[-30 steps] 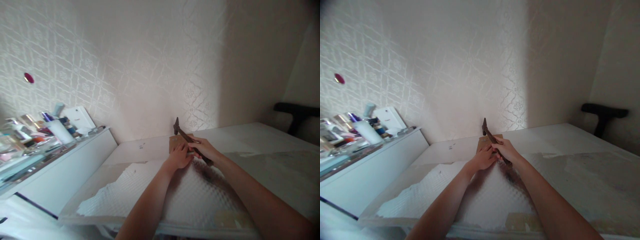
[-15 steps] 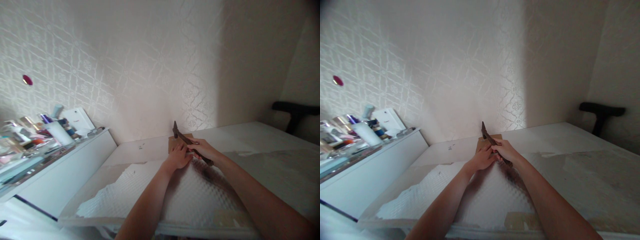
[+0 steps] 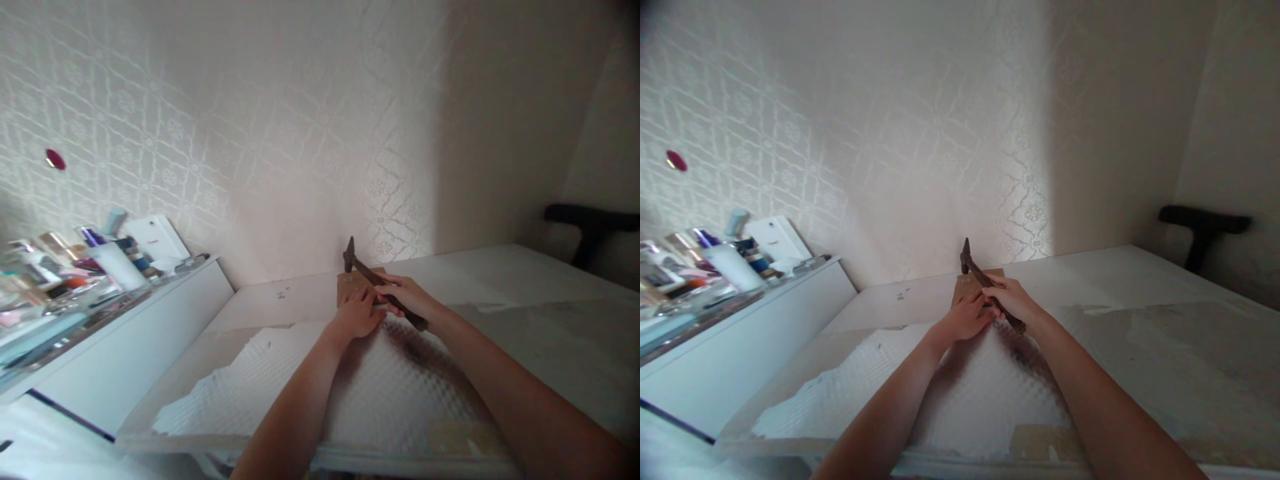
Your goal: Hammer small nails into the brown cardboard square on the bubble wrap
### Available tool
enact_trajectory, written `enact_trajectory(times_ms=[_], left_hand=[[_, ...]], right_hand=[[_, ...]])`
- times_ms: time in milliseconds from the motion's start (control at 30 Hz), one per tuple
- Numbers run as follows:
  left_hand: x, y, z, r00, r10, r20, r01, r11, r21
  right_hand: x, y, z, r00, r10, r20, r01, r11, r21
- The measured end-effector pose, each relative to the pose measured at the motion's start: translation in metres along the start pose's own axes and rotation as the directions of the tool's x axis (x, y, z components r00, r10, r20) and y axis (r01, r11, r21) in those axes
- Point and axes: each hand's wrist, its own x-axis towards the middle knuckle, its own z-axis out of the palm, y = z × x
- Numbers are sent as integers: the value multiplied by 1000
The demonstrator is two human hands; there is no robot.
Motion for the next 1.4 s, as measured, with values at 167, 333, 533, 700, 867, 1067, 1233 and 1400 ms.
enact_trajectory(times_ms=[167, 333, 533, 700, 867, 1067, 1233, 1400], left_hand=[[0, 0, 0, 1000, 3, 6, -3, 1000, 5], [0, 0, -1, 1000, -2, 29, 1, 1000, 14], [0, -1, 0, 1000, -4, 18, 4, 1000, 16], [0, 0, 0, 1000, -3, 28, 2, 1000, 21], [-1, 1, -1, 1000, -11, 28, 11, 1000, 10], [-1, 2, -3, 1000, 0, 27, 0, 1000, 15], [-1, 2, -3, 999, -8, 44, 8, 1000, 0], [-1, 2, -4, 999, -2, 46, 3, 1000, -3]], right_hand=[[0, -1, 3, 999, 11, -39, -11, 1000, -12], [1, 0, 2, 997, 51, -52, -51, 999, 9], [2, -1, -1, 998, 13, -67, -12, 1000, 28], [-1, -2, 0, 998, 60, 4, -60, 998, -35], [-2, -2, 2, 1000, -21, 7, 21, 998, -52], [-1, 1, 2, 997, -16, 76, 24, 995, -98], [-3, -2, 6, 996, -51, 77, 58, 994, -92], [-4, -1, 7, 996, -27, 86, 38, 991, -131]])
